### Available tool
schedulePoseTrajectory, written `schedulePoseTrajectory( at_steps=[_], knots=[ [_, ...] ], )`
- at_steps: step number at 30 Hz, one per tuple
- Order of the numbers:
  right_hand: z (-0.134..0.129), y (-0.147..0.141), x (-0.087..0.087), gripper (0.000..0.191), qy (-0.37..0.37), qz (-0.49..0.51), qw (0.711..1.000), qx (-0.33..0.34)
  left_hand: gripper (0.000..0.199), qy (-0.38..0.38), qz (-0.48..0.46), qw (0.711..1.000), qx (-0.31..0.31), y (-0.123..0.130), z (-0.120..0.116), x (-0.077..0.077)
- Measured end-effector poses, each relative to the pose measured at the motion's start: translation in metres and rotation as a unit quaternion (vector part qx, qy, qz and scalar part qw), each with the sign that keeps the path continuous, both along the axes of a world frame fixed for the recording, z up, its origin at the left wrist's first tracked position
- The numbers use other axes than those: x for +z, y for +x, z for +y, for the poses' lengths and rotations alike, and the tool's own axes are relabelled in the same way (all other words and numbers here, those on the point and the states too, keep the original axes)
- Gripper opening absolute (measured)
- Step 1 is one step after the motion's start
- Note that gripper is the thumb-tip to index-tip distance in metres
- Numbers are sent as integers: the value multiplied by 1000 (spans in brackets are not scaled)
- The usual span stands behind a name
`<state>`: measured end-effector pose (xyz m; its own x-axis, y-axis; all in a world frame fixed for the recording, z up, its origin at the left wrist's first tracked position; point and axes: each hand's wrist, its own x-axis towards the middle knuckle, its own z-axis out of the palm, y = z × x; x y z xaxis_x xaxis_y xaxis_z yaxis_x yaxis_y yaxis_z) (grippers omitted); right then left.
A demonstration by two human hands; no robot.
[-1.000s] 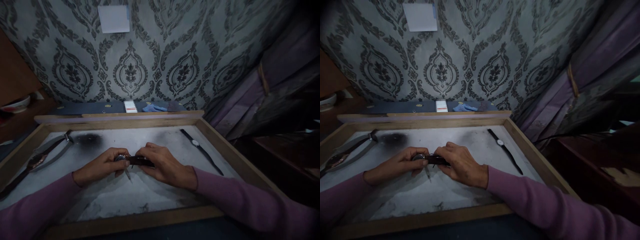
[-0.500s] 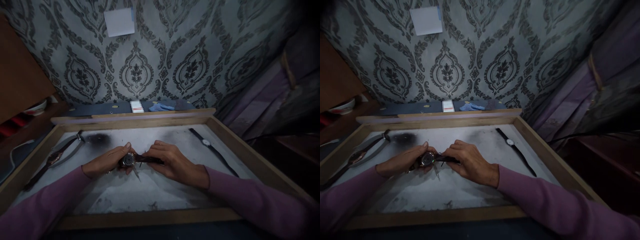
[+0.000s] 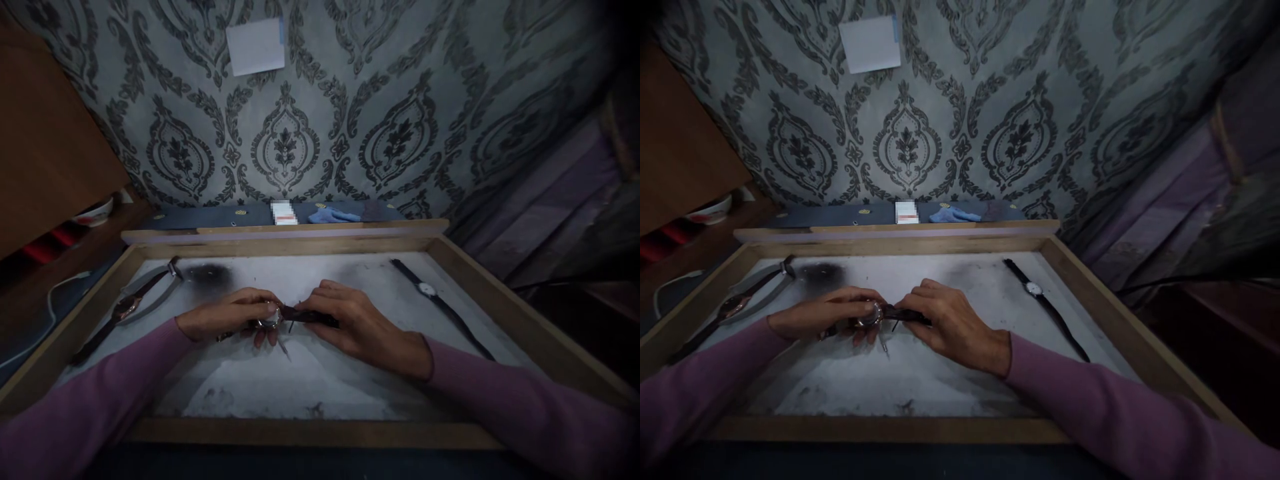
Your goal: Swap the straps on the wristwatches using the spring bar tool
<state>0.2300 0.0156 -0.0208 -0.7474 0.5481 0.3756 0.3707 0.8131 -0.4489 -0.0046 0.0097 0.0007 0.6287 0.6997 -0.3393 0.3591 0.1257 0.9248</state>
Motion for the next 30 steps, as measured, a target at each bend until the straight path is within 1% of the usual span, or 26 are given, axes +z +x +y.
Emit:
schedulePoseTrajectory(
  at_steps=[2, 5, 8, 12, 16, 19, 22, 24, 27, 30],
  knots=[
    [0, 0, 1, 14, 1, 1, 1000, -4, 28, -9, -11, 1000, -22, -3, 1, -1],
    [1, 0, 2, 15, 2, 13, 1000, -4, 27, -8, -35, 998, -42, -7, 4, -4],
    [2, 1, 3, 17, -9, 42, 999, 0, 27, -3, -43, 998, -50, -9, 5, -7],
    [4, 3, 2, 18, -71, 55, 996, -17, 22, 11, -20, 999, -47, -8, 5, -5],
    [6, 5, 2, 19, -153, 49, 986, -33, 24, 17, -7, 999, -48, -6, 5, -3],
    [7, 5, 4, 22, -235, 61, 970, -17, 24, 10, -10, 999, -50, -5, 5, -4],
    [8, 4, 6, 28, -330, 71, 941, 5, 25, -5, -9, 998, -54, -4, 4, -3],
    [10, 4, 6, 31, -380, 80, 921, 12, 25, -15, -5, 998, -59, -4, 3, -3],
    [12, 5, 4, 32, -433, 86, 897, 22, 25, -25, -3, 998, -64, -4, 2, -2],
    [13, 4, 4, 28, -466, 96, 879, 30, 26, -27, -10, 997, -74, -4, 2, -2]
  ],
)
